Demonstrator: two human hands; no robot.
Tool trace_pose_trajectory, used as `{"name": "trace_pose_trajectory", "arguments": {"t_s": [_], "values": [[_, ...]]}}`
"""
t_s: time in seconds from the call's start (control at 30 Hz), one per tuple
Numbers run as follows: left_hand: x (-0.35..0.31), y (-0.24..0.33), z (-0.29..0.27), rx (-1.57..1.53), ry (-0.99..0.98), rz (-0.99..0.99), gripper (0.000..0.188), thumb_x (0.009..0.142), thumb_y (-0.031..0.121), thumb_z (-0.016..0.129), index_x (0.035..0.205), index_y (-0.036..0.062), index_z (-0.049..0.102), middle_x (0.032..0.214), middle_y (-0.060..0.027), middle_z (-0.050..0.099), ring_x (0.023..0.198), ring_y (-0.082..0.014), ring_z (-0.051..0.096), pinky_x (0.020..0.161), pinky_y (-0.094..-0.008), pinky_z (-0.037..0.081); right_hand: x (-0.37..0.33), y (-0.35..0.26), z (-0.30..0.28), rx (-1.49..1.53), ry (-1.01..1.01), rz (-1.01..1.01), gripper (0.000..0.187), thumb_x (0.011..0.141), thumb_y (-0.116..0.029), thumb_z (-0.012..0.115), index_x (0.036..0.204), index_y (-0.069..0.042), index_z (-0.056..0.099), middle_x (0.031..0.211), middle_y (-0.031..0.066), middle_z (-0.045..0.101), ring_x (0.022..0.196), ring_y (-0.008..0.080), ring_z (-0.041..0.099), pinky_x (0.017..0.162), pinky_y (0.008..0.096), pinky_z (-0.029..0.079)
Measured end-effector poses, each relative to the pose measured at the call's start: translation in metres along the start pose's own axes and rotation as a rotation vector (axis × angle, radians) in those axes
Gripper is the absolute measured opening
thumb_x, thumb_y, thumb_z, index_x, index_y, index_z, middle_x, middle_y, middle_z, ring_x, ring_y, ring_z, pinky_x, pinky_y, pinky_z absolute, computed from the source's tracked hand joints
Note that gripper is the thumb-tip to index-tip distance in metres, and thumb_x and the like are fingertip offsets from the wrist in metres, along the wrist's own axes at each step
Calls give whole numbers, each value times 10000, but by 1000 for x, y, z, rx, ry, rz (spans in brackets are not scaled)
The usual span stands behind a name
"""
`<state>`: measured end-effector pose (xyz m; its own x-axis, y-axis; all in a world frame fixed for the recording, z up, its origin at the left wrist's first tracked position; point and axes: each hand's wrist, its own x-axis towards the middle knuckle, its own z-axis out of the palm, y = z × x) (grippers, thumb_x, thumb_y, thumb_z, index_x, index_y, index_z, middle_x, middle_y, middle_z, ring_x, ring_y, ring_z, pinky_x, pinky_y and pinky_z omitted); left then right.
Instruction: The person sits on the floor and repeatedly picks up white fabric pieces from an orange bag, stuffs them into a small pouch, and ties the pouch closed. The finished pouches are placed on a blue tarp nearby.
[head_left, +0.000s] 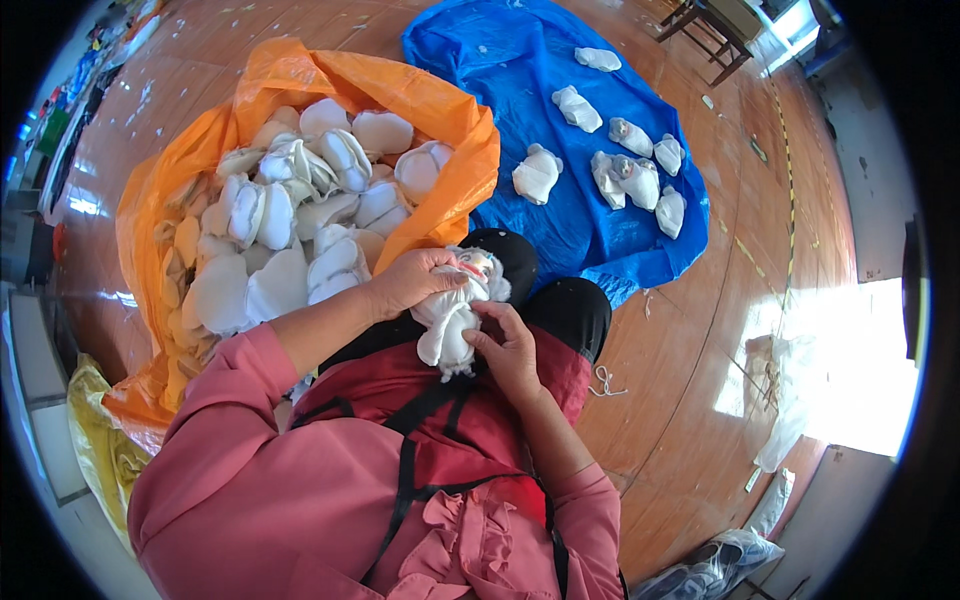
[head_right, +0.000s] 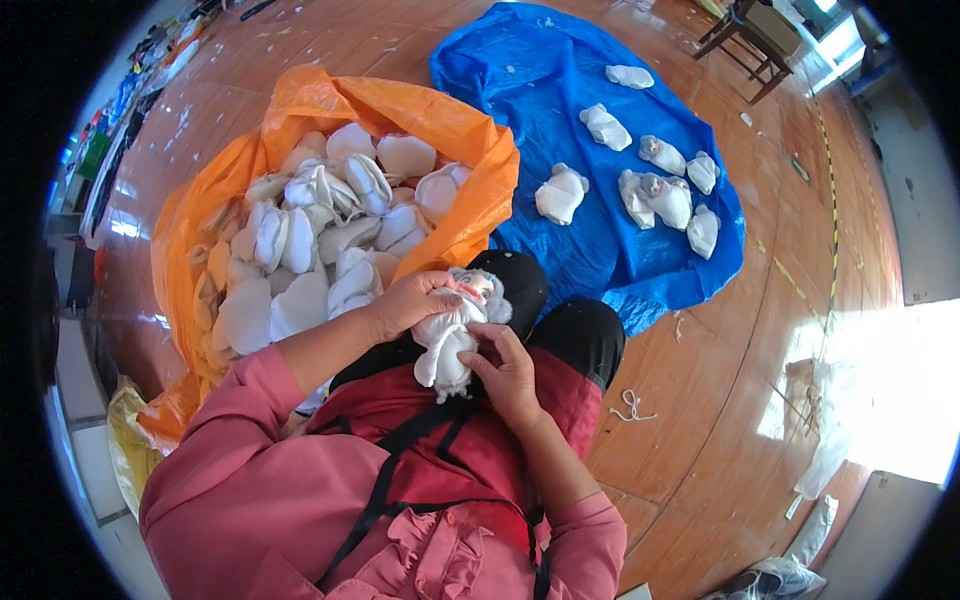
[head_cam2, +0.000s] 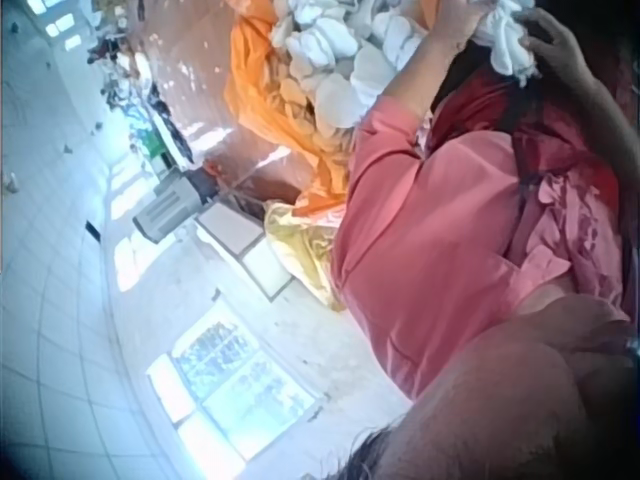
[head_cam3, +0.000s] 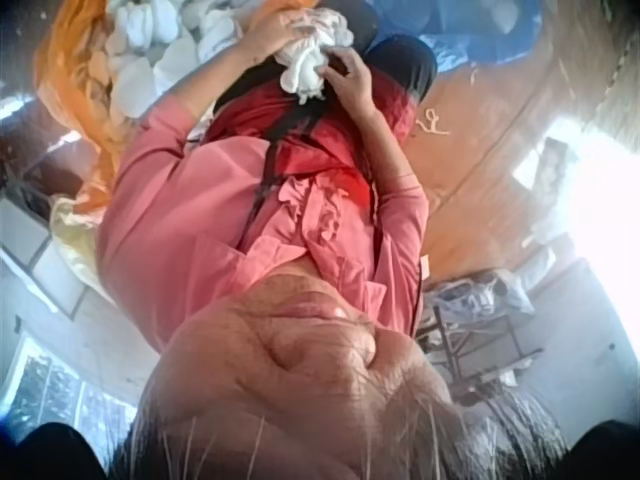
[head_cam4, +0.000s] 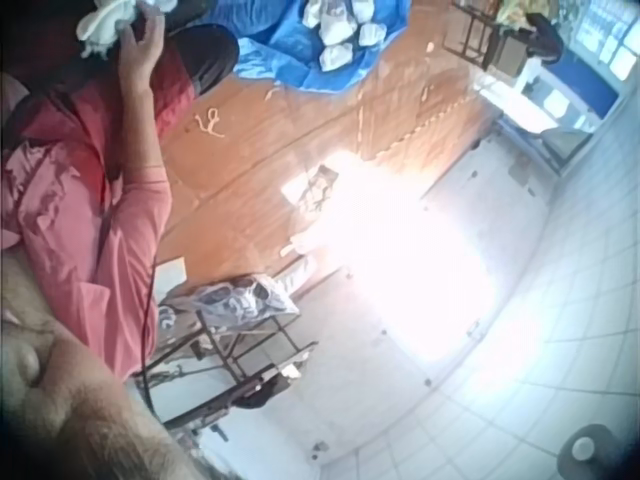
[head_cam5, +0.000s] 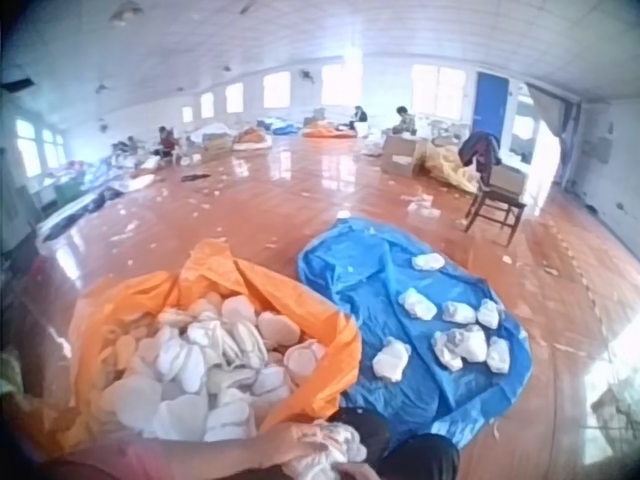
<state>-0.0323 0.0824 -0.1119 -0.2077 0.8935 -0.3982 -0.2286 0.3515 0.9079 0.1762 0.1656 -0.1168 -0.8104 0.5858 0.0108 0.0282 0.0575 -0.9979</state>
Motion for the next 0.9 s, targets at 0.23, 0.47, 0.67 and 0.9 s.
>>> {"name": "trace_pose_trajectory", "arguments": {"t_s": [0.23, 0.47, 0.67, 0.9], "values": [[-15, 4, 23, 382, 285, 238, 257, 896, 258, 727, 959, 13, 678, 846, -118, 666, 791, -207, 641, 733, -342, 501, -4, 1, 2, -140, -53, -15, 454, 842, -26, 734, 1279, -25, 608, 1228, 99, 590, 1127, 225, 578, 971, 296, 456], [-12, 3, 30, 501, 306, 340, 220, 889, 216, 712, 943, 7, 673, 850, -154, 666, 791, -261, 649, 738, -377, 497, -18, 16, 9, -164, 17, -55, 521, 832, -2, 719, 1327, -51, 562, 1250, 82, 581, 1084, 204, 586, 865, 272, 482], [-8, 11, 30, 544, 245, 290, 203, 885, 189, 704, 948, -3, 679, 851, -166, 675, 786, -255, 661, 746, -376, 497, -8, -6, -3, 58, -118, 229, 468, 823, -49, 748, 1248, -69, 552, 1115, 19, 572, 958, 110, 569, 794, 241, 475], [-4, 9, 29, 585, 234, 244, 259, 875, 248, 729, 953, 4, 687, 823, -158, 675, 765, -250, 666, 738, -365, 503, 8, -5, -14, 9, -279, 362, 311, 818, -31, 708, 1093, -66, 567, 1030, 5, 538, 883, 88, 540, 761, 227, 447]]}}
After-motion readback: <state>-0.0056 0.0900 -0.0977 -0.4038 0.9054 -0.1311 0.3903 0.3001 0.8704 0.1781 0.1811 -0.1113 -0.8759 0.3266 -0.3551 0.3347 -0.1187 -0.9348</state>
